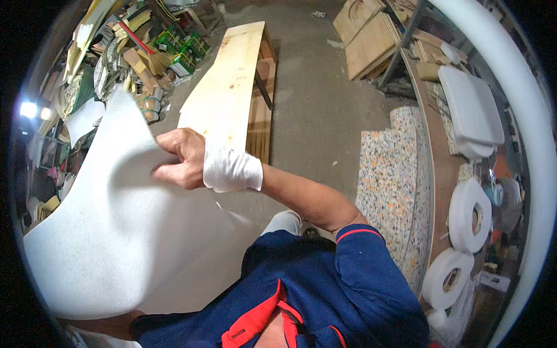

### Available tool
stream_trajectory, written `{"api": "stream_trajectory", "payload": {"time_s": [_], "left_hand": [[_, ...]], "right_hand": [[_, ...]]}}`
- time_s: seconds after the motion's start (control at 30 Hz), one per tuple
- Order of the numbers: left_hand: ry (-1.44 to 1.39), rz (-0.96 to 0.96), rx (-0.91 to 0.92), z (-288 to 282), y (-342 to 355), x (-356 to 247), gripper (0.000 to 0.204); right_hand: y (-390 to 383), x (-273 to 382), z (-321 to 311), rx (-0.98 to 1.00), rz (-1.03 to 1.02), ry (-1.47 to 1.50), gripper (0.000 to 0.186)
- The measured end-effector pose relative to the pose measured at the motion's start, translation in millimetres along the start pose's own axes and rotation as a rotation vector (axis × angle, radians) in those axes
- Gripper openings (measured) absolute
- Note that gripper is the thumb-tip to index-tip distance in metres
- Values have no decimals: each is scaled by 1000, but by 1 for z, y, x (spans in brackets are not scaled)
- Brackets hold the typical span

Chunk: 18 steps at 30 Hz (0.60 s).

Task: The person sprays a large wooden board with a handheld spray gun, then retrieves a white sheet of material and adheres it to the board by hand, smoothing it across the surface.

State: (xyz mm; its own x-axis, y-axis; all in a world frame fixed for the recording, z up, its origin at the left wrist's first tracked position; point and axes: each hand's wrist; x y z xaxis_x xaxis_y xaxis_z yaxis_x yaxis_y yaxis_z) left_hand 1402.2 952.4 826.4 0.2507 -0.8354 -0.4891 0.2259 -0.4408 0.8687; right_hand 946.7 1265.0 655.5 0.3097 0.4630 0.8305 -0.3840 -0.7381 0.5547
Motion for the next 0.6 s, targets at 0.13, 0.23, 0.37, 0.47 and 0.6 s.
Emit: {"api": "stream_trajectory", "payload": {"time_s": [0.13,0.23,0.37,0.47,0.6], "left_hand": [[100,48,166,75,-49,-18,50],[211,151,321,153,-76,-29,52],[463,468,542,267,-105,-62,55],[548,786,745,357,-127,-99,57],[560,1247,1042,457,-170,-154,59]], "right_hand": [[22,-61,-77,-148,326,200,22],[55,-105,-127,-432,414,312,21],[84,-142,-187,-539,444,441,25],[106,-161,-232,-422,411,544,26],[143,-186,-258,-378,321,678,25]]}}
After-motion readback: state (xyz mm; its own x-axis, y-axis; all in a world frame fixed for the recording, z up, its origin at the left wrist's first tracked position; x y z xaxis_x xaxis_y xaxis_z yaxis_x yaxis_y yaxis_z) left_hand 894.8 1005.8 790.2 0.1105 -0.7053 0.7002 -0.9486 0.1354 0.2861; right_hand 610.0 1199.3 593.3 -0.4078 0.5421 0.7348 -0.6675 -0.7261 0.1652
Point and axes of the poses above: each hand's wrist, its own y-axis towards the middle knuckle, its own z-axis out of the palm, x = y × z, and after that the axes turned 7 degrees about -y, right-handed
